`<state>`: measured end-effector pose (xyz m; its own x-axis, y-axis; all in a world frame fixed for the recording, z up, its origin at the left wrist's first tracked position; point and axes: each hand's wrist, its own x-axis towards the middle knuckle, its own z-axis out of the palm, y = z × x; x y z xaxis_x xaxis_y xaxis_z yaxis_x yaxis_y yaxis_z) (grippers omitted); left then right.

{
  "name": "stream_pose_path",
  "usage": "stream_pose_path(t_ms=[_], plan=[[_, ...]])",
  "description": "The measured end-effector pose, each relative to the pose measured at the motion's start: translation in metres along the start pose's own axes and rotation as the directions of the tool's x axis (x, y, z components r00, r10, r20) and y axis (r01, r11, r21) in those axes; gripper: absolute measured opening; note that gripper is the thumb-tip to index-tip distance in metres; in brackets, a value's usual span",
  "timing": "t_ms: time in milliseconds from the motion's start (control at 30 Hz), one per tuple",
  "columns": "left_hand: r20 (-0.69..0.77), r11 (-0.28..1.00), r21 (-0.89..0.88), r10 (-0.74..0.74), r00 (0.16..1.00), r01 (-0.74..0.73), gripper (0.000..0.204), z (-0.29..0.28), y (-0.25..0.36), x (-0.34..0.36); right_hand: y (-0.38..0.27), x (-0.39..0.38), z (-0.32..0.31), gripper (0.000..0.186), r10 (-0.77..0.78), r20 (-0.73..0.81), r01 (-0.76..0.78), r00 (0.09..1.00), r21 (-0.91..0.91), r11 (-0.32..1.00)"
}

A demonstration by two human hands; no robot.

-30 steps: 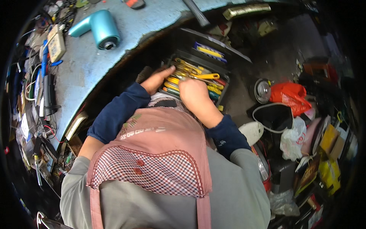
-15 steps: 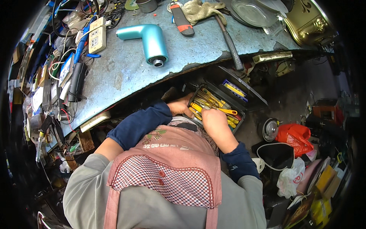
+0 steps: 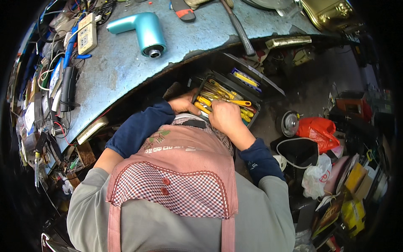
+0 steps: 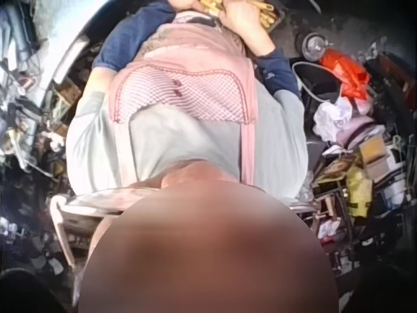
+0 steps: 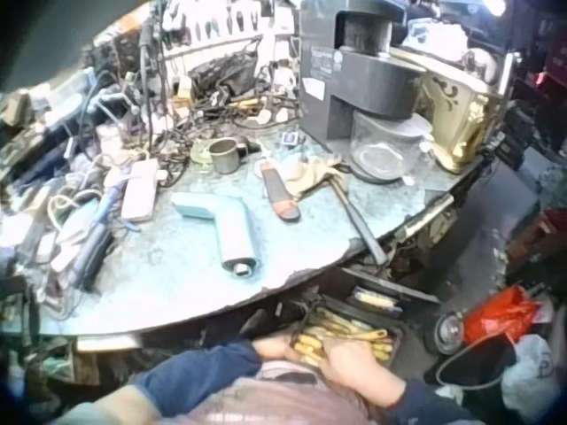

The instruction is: The person disassembles a teal hair dryer using a utility knife and a small screwdriver, then opens a drawer to retrieve a screwdriver. They separate the casing to expose the internal motor and wiring, then connect a power adapter to the internal wires to test the device.

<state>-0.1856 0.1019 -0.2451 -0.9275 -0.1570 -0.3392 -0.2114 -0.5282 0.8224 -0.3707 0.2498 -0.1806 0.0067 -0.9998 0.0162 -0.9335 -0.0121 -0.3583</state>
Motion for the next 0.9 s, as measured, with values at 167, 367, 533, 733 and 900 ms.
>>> stream_pose_path(t_ms=[167, 367, 533, 733, 900], plan=[[-0.045, 0.999, -0.054, -0.007, 0.999, 0.004, 0.101, -0.002, -0.008, 0.001, 0.005, -0.005, -0.013, 0.016, 0.095, -0.009, -0.091, 0.995, 0.203, 0.975], [-0.055, 0.999, -0.011, -0.037, 0.998, 0.037, 0.108, -0.002, -0.008, 0.0, 0.01, -0.005, 0.0, 0.01, 0.01, 0.02, -0.01, 1.0, -0.012, 1.0], [-0.05, 1.0, -0.009, -0.021, 0.999, 0.021, 0.105, -0.003, -0.012, 0.001, -0.001, 0.004, 0.004, 0.011, 0.016, 0.145, 0.011, 0.989, -0.181, 0.983], [-0.106, 0.996, 0.088, 0.035, 0.994, -0.026, 0.092, -0.001, -0.014, 0.003, 0.002, 0.006, 0.007, 0.01, -0.011, 0.149, 0.037, 0.989, -0.17, 0.985], [-0.101, 0.983, 0.16, 0.102, 0.99, -0.085, 0.076, -0.004, -0.021, 0.005, -0.001, 0.002, -0.019, 0.007, -0.042, -0.18, 0.063, 0.983, 0.114, 0.991]])
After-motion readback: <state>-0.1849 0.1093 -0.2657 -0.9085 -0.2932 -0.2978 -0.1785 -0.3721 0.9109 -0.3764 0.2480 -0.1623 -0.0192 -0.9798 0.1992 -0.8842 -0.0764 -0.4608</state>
